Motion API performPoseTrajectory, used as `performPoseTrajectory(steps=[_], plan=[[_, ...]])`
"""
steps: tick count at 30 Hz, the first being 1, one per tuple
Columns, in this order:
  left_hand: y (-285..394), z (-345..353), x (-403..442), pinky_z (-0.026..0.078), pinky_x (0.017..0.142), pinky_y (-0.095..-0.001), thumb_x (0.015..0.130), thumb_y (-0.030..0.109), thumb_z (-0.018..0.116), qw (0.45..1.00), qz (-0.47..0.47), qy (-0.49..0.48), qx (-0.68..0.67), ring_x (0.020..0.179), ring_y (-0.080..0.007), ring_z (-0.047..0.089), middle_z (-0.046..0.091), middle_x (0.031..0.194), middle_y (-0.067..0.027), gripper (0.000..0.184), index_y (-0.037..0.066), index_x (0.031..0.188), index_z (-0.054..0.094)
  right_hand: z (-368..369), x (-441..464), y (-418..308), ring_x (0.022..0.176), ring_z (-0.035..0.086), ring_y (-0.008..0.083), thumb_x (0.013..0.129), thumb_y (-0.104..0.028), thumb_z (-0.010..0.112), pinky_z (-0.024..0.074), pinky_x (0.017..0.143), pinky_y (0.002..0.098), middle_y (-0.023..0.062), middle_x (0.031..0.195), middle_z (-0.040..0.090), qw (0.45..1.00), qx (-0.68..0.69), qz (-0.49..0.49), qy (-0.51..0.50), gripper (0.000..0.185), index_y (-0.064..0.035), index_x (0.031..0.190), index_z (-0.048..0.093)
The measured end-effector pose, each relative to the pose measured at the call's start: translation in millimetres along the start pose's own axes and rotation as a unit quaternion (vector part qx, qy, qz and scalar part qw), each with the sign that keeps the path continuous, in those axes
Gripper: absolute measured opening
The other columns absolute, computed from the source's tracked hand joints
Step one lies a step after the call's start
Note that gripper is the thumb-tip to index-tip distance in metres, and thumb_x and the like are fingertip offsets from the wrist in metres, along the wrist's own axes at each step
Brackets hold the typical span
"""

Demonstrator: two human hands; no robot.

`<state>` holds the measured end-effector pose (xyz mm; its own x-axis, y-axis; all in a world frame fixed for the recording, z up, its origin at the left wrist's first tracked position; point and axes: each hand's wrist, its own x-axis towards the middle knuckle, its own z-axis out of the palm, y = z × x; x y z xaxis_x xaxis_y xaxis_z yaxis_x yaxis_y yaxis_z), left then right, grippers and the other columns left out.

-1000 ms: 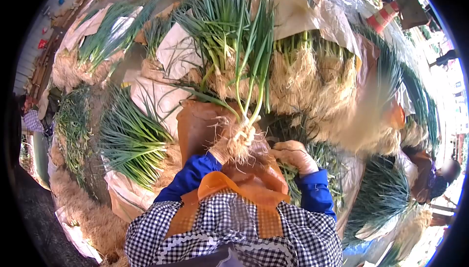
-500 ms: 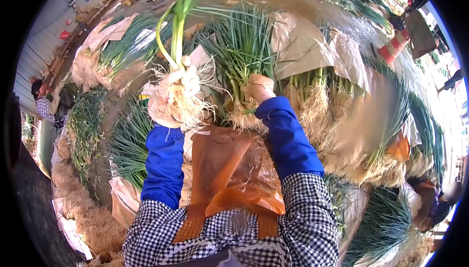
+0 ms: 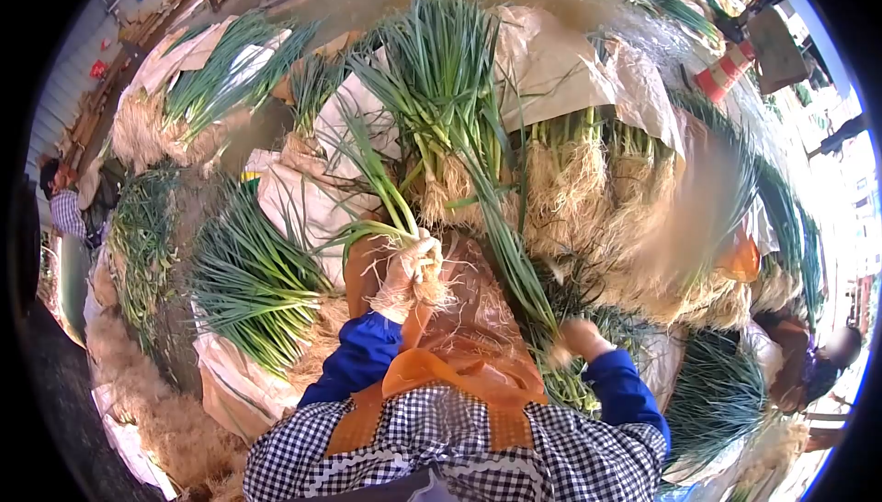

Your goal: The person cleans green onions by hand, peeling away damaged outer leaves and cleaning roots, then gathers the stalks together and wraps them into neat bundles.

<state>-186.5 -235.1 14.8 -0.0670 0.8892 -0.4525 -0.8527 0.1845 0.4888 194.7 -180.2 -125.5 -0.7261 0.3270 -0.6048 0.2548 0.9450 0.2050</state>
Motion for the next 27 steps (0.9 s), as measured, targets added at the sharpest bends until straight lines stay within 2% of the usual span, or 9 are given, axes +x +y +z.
performPoseTrajectory(steps=[4,6,9,14,17,21,23,26,27], plan=[[4.9,-13.7,6.6,0.043,0.055,-0.0184,0.086,0.014,0.058,0.996,0.036,-0.071,0.028,0.062,-0.0097,0.053,0.055,0.073,-0.0018,0.008,0.007,0.089,0.056,-148.3,-48.4,33.4,0.087,0.065,0.0273,0.089,-0.04,0.044,0.0517,0.073,0.0382,0.0111,0.099,0.066,0.961,0.135,0.149,-0.189,0.039,-0.0074,0.097,0.066],[3.2,-9.6,10.4,0.043,0.052,-0.0187,0.085,0.014,0.059,0.997,0.041,-0.065,0.026,0.06,-0.0092,0.054,0.057,0.074,-0.0016,0.009,0.007,0.09,0.057,-252.3,0.7,57.6,0.074,0.064,0.0264,0.09,-0.041,0.044,0.0502,0.062,0.0367,0.011,0.075,0.064,0.909,0.29,0.253,0.157,0.037,-0.0086,0.084,0.061],[-11.7,-27.7,23.3,0.045,0.045,-0.0212,0.084,0.014,0.061,0.998,0.047,-0.009,0.049,0.066,-0.0119,0.061,0.06,0.077,-0.0019,0.012,0.008,0.094,0.059,-336.2,93.2,91.1,0.063,0.059,0.0255,0.085,-0.048,0.051,0.0463,0.06,0.037,0.007,0.071,0.061,0.782,0.414,0.239,0.4,0.042,-0.0082,0.074,0.057],[-11.4,-7.7,20.7,0.052,0.056,-0.0216,0.086,0.015,0.056,0.994,0.023,-0.024,-0.101,0.075,-0.0203,0.064,0.061,0.089,-0.0094,0.019,0.003,0.101,0.057,-353.7,210.6,138.2,0.082,0.062,0.0225,0.074,-0.05,0.063,0.0471,0.076,0.0315,0.0096,0.092,0.066,0.908,0.255,0.25,0.22,0.048,-0.0088,0.099,0.067],[-1.4,27.0,-4.3,0.051,0.054,-0.0198,0.088,0.022,0.057,0.996,0.037,0.013,-0.074,0.072,-0.0192,0.064,0.062,0.089,-0.0104,0.028,0.002,0.107,0.055,-335.9,145.8,134.7,0.068,0.062,0.0205,0.078,-0.042,0.063,0.0488,0.065,0.032,0.0064,0.076,0.067,0.772,0.498,0.203,0.339,0.038,-0.0067,0.09,0.066],[-26.0,15.3,4.7,0.047,0.045,-0.0203,0.083,0.022,0.066,0.993,-0.109,-0.051,-0.002,0.056,-0.0063,0.058,0.059,0.077,-0.0057,0.026,0.004,0.099,0.056,-296.3,52.9,38.7,0.058,0.055,0.0148,0.085,-0.029,0.062,0.0453,0.055,0.0271,0.0014,0.066,0.061,0.362,0.861,0.087,0.346,0.03,0.0009,0.083,0.063],[-59.9,24.4,4.0,0.048,0.05,-0.0225,0.081,0.014,0.066,0.993,-0.089,-0.074,0.023,0.06,-0.0091,0.058,0.06,0.076,-0.0048,0.019,0.004,0.095,0.057,-226.2,79.2,-6.4,0.055,0.056,0.0132,0.088,-0.025,0.059,0.0447,0.052,0.0291,0.002,0.061,0.059,0.418,0.742,0.184,0.492,0.024,-0.0041,0.077,0.063],[-102.6,-3.6,11.3,0.052,0.065,-0.0294,0.078,0.004,0.064,0.994,-0.1,-0.038,0.025,0.071,-0.0176,0.062,0.063,0.085,-0.0064,0.019,0.001,0.097,0.062,-221.8,46.2,-6.9,0.056,0.059,0.0252,0.086,-0.033,0.057,0.0449,0.051,0.0367,0.0087,0.059,0.056,0.814,0.314,0.295,0.39,0.031,-0.0119,0.063,0.055],[-103.2,-5.1,7.7,0.051,0.064,-0.0289,0.077,0.004,0.064,0.994,-0.105,-0.01,0.021,0.071,-0.0175,0.061,0.064,0.087,-0.007,0.021,0.0,0.098,0.063,-216.1,41.2,-4.1,0.055,0.056,0.0303,0.085,-0.036,0.056,0.0435,0.049,0.0378,0.0083,0.058,0.055,0.832,0.276,0.307,0.371,0.034,-0.0113,0.061,0.053]])
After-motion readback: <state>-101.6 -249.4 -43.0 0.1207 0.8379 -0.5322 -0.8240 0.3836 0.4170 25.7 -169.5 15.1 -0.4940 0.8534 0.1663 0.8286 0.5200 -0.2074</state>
